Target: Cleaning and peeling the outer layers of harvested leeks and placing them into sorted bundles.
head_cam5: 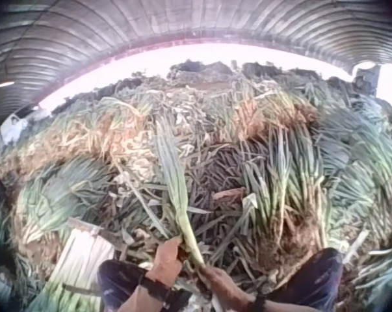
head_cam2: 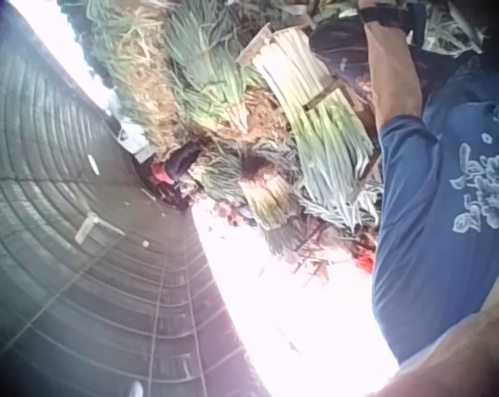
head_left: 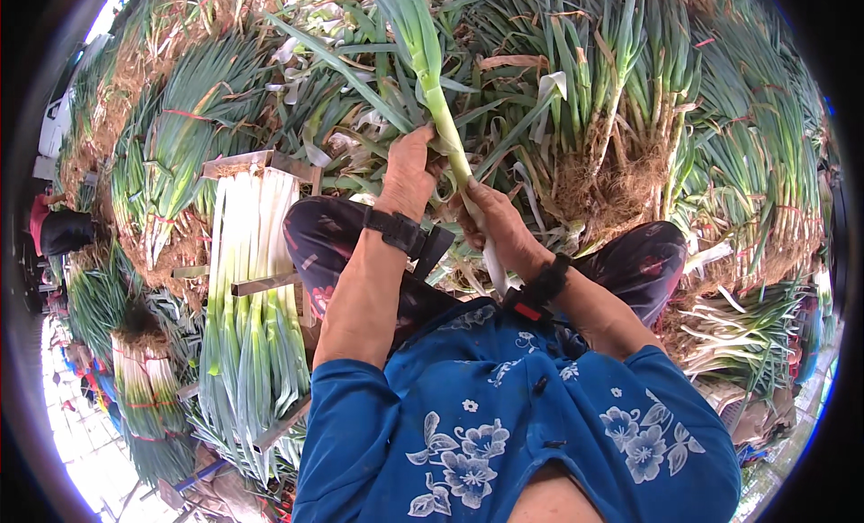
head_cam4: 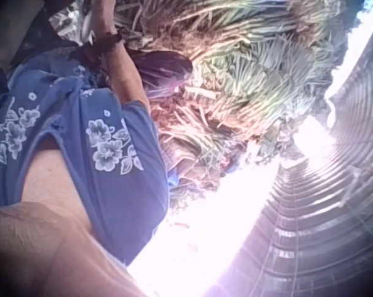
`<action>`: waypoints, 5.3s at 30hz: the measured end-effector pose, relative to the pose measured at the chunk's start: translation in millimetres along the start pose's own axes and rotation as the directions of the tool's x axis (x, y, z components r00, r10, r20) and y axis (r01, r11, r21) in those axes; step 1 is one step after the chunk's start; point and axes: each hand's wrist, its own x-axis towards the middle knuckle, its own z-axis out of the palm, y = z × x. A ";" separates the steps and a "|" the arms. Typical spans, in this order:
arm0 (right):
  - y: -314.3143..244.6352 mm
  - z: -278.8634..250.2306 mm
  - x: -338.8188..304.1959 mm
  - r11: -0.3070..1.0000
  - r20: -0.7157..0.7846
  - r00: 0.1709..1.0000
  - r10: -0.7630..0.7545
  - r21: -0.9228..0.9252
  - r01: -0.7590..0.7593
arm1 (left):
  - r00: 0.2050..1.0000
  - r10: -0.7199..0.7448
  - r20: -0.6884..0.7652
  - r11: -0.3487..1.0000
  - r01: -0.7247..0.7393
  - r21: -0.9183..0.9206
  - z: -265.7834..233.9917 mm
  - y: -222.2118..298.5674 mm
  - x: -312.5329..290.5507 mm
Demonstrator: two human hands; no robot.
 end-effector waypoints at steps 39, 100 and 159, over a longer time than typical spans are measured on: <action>8.2 7.7 77.4 0.859 0.156 0.980 0.122 0.478 -0.183 | 0.975 0.222 0.008 0.939 -0.212 -0.271 -35.3 57.6 8.1; -39.1 86.4 60.4 0.924 0.136 0.987 -0.087 -0.358 0.131 | 0.899 0.343 0.271 0.905 -0.238 -0.353 -89.6 122.7 -58.7; 97.9 1.3 28.4 0.981 -0.447 0.876 0.182 0.137 -0.134 | 0.768 0.579 -0.274 -0.243 0.483 0.842 -559.2 124.3 -143.2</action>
